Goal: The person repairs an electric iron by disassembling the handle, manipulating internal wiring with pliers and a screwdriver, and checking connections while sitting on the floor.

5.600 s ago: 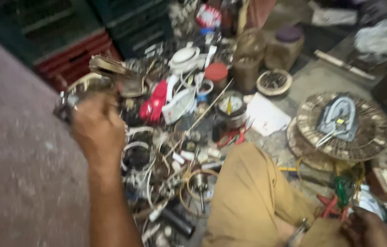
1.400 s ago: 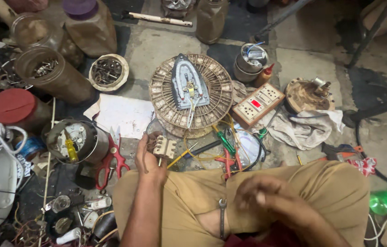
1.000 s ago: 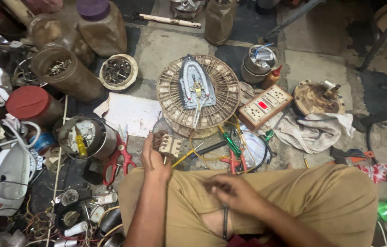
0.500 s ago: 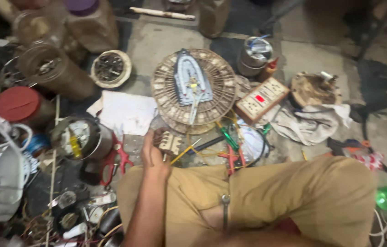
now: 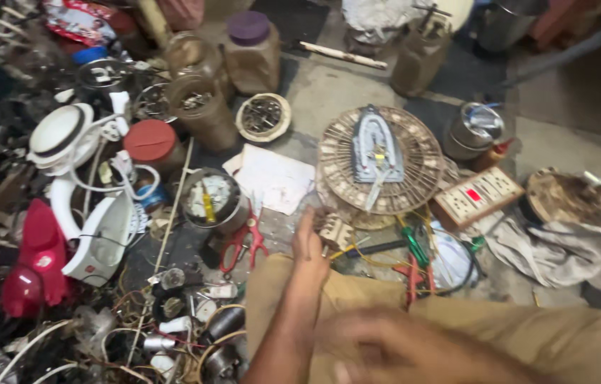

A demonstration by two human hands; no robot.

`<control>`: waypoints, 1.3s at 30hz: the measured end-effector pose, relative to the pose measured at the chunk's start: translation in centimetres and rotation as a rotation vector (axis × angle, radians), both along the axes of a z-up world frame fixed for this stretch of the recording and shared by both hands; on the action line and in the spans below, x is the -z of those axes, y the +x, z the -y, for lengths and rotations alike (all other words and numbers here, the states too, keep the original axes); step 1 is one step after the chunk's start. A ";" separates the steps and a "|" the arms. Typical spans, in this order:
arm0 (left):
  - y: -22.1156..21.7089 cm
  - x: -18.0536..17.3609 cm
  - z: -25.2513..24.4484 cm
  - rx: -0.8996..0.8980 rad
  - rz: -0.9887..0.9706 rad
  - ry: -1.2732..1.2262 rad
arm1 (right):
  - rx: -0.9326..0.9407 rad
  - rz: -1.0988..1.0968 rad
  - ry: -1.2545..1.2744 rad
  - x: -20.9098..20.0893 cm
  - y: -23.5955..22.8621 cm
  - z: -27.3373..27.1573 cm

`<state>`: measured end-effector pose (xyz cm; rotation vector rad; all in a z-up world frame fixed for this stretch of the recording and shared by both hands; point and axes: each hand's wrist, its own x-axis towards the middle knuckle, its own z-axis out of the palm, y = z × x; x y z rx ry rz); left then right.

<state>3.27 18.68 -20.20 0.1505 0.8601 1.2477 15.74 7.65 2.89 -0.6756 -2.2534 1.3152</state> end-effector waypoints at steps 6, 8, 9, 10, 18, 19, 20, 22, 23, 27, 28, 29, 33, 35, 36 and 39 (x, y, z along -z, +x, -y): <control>0.4 1.8 0.6 0.030 0.067 -0.018 | 0.112 0.262 0.360 2.8 -13.4 -13.0; 0.5 1.8 -0.3 0.044 0.093 -0.012 | 0.090 0.517 0.326 3.7 -17.2 -15.3; 0.5 1.7 -0.5 0.050 0.103 -0.009 | 0.086 0.596 0.308 4.3 -18.7 -15.8; 0.6 1.6 -0.9 0.057 0.110 -0.008 | 0.083 0.674 0.290 5.0 -20.0 -16.2; 0.9 2.5 -1.9 0.026 0.196 -0.028 | 0.467 0.153 0.154 7.6 -17.6 -17.9; 0.8 2.5 -2.1 0.018 0.206 -0.026 | 0.577 0.136 0.057 7.3 -14.9 -17.7; 0.8 2.2 -2.0 0.016 0.216 -0.022 | 0.652 0.159 0.045 6.5 -11.1 -17.6; 0.7 1.3 -1.7 0.025 0.244 -0.003 | 0.808 0.211 0.079 5.1 -4.5 -15.7; 0.5 0.8 -1.5 0.026 0.256 0.005 | 0.886 0.128 -0.143 4.7 -1.9 -14.0; 0.0 -0.7 -1.1 0.054 0.281 0.057 | 0.892 0.077 -0.422 5.3 3.7 -6.6; -0.1 -0.8 -1.0 0.069 0.274 0.091 | 0.899 0.135 -0.462 5.8 3.9 -5.0; 0.0 -0.9 -0.9 0.084 0.269 0.125 | 0.906 0.194 -0.502 6.0 4.3 -4.0; -0.3 -1.5 -0.3 0.095 0.161 0.151 | 0.891 0.252 -0.190 6.1 4.4 -2.3; -0.5 -2.1 -0.1 0.098 0.111 0.131 | 0.841 0.271 0.088 5.8 4.5 -2.4; -0.6 -2.4 0.2 0.091 0.067 0.173 | 0.844 0.270 0.068 5.6 4.5 -2.4; -0.6 -2.9 0.7 0.098 -0.047 0.270 | 0.860 0.269 0.025 5.5 4.5 -2.4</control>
